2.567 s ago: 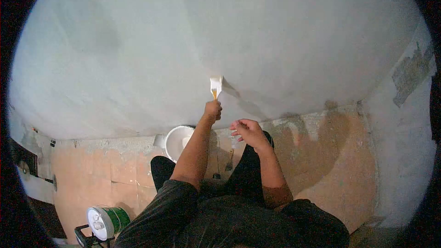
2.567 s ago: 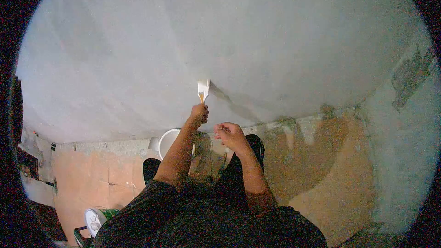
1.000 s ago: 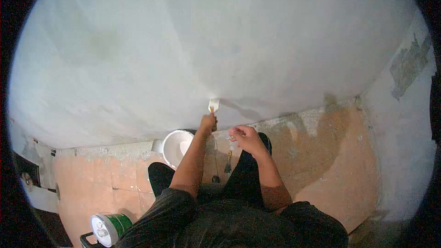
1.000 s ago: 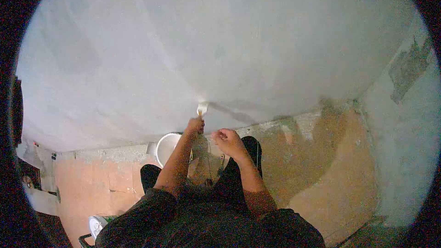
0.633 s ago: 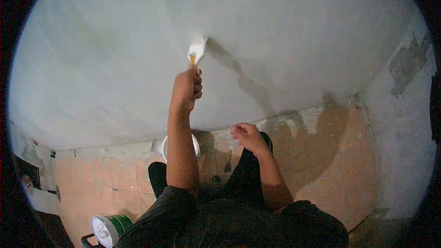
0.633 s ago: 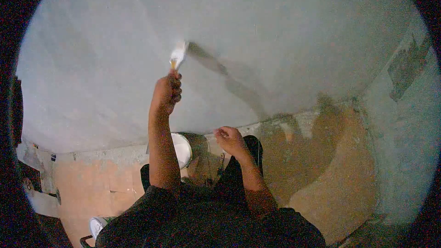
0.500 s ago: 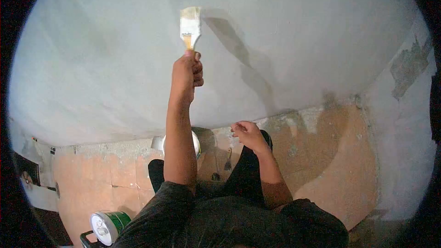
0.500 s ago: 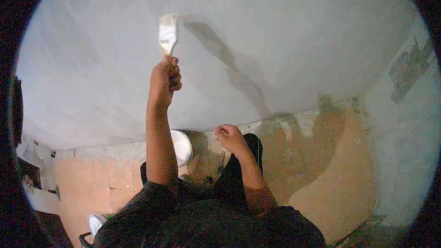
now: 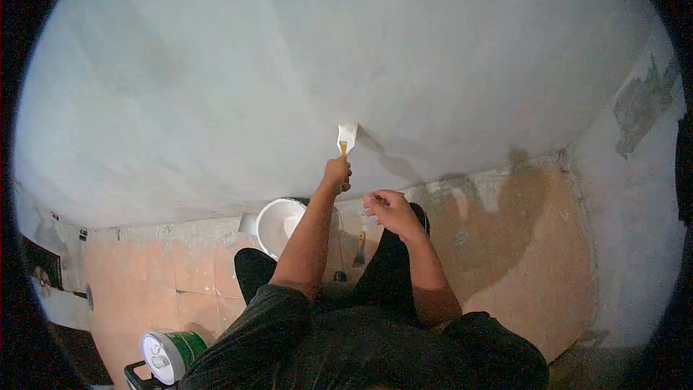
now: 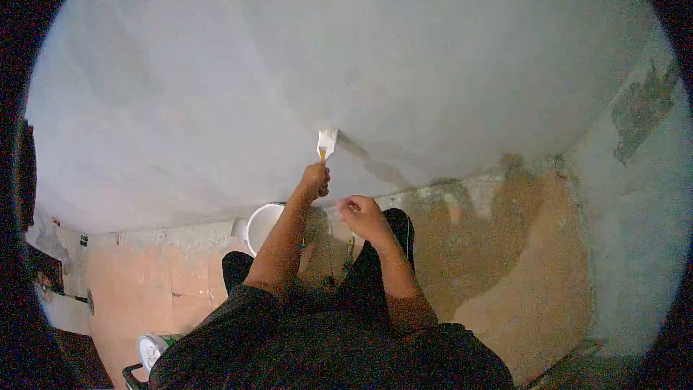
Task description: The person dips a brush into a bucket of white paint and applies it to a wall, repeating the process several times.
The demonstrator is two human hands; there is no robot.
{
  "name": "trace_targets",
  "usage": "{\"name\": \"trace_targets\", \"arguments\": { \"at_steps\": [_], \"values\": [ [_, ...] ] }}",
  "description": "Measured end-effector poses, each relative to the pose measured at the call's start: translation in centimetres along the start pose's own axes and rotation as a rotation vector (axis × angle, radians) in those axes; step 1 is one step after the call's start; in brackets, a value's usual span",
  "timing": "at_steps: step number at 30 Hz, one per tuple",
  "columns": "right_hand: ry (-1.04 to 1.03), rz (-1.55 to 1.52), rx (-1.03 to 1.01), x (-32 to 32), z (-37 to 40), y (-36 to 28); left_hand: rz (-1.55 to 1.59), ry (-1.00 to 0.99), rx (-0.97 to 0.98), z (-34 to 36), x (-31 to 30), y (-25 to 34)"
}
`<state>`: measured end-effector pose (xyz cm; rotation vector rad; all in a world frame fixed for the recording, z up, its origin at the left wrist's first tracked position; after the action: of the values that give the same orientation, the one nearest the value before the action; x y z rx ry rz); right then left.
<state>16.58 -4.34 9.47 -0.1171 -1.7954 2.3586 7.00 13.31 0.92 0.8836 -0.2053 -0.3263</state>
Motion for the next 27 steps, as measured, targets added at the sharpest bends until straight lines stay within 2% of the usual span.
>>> {"name": "trace_targets", "arguments": {
  "at_steps": [3, 4, 5, 7, 8, 9, 10, 11, 13, 15, 18, 19, 21, 23, 26, 27],
  "values": [
    [-0.042, -0.036, -0.02, 0.2, -0.8, -0.4, -0.085, -0.037, 0.103, 0.1, 0.0, 0.2],
    [-0.034, -0.014, 0.003, 0.3, -1.6, -0.6, -0.004, -0.081, -0.043, -0.2, -0.2, 0.8],
    [-0.037, -0.016, 0.012, 0.4, -2.1, -0.7, -0.002, -0.078, -0.052, -0.4, -0.4, 1.4],
    [-0.047, -0.001, -0.038, 0.8, -0.5, -0.3, -0.008, -0.038, 0.182, 1.4, -0.5, 2.5],
    [-0.046, 0.021, -0.016, 1.0, -0.5, -0.5, 0.051, -0.054, 0.206, 1.4, -1.2, 3.9],
    [-0.044, 0.022, -0.02, 1.2, -0.1, -0.7, -0.371, 0.06, 0.485, 0.0, -2.3, 5.3],
    [-0.041, -0.001, -0.021, 1.4, 0.6, -0.7, 0.025, 0.032, 0.276, 4.7, -1.9, 7.8],
    [-0.041, -0.025, -0.02, 1.5, 0.9, -0.6, -0.026, 0.052, 0.374, 6.7, -2.1, 9.6],
    [-0.032, 0.001, -0.024, 1.2, 1.1, -0.3, -0.038, 0.083, 0.384, 10.9, -1.9, 12.3],
    [-0.025, 0.025, -0.029, 1.2, 1.2, -0.4, 0.085, 0.134, 0.466, 14.0, -2.0, 14.4],
    [-0.047, 0.042, -0.007, 1.3, 1.6, -0.3, 0.149, 0.179, 0.772, 17.9, -2.4, 16.7],
    [-0.055, 0.028, -0.023, 1.5, 1.5, -0.2, 0.151, 0.181, 0.769, 17.4, -2.8, 17.0],
    [-0.07, 0.018, -0.04, 1.7, 1.4, 0.1, 0.097, 0.118, 0.595, 14.9, -3.5, 16.4],
    [-0.08, 0.03, -0.062, 2.6, 1.1, -0.5, -0.089, 0.31, 0.643, 11.5, -4.0, 14.3],
    [-0.132, -0.002, -0.074, 3.1, 0.8, 0.6, -0.201, 0.309, 0.524, 7.3, -3.4, 8.4],
    [-0.136, -0.007, -0.074, 3.4, 0.7, 0.8, -0.162, 0.217, 0.457, 4.7, -3.3, 5.4]
  ]
}}
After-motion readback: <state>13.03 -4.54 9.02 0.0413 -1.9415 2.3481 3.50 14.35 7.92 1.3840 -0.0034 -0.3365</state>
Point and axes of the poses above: each hand's wrist, its own z-axis away from the middle knuckle, its own x-axis out of the palm, y = z × x, the point moved 3 cm from there along -z, towards the middle knuckle, and after that the axes turned 11 degrees about -z, right-handed, at the moved point
